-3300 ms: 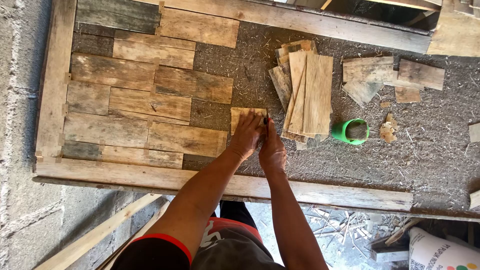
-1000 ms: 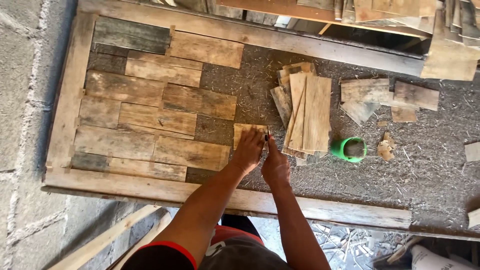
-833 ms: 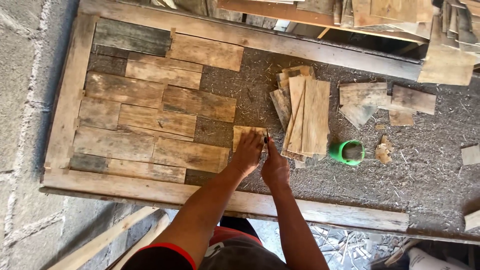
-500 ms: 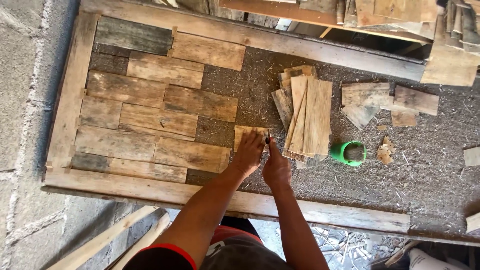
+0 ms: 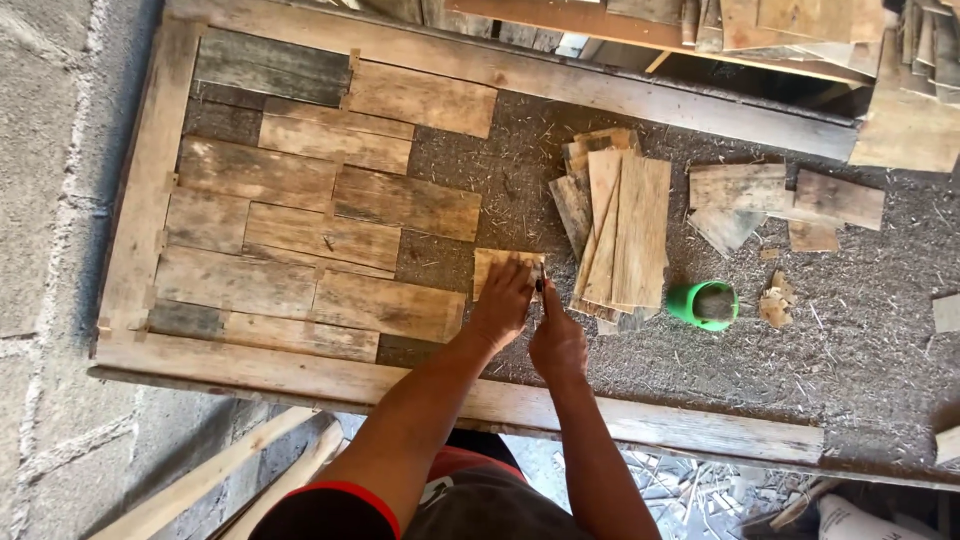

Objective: Gluing small wooden pieces onto a wooden panel to create a pattern.

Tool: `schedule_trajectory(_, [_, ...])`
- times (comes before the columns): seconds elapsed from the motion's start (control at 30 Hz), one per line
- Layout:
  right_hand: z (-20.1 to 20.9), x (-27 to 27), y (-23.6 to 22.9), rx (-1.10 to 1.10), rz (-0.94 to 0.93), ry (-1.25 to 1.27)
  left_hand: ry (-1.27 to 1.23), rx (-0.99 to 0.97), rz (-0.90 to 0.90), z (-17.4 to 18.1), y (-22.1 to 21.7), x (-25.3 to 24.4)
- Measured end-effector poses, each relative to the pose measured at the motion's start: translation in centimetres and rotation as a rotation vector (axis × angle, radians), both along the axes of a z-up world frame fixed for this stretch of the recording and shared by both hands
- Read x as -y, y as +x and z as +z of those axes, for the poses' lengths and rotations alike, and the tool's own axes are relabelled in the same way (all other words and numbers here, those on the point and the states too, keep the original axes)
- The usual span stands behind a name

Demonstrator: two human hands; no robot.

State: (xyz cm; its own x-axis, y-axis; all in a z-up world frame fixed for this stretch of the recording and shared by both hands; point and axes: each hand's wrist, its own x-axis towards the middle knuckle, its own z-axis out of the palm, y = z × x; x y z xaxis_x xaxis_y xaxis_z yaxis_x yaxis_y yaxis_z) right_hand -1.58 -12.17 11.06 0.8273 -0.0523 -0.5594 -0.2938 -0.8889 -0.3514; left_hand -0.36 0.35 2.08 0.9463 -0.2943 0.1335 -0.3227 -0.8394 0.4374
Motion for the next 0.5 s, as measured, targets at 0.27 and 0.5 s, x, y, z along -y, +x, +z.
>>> schedule_trajectory(0.27, [-0.5, 0.5, -0.3, -0.031, -0.001, 0.002, 0.046, 0.012, -0.003, -1.2, 0.0, 0.5])
schedule_trajectory(0.5, [0.3, 0.8, -0.4, -0.042, -0.017, 0.029, 0.087, 0.002, -0.017, -1.1, 0.3, 0.5])
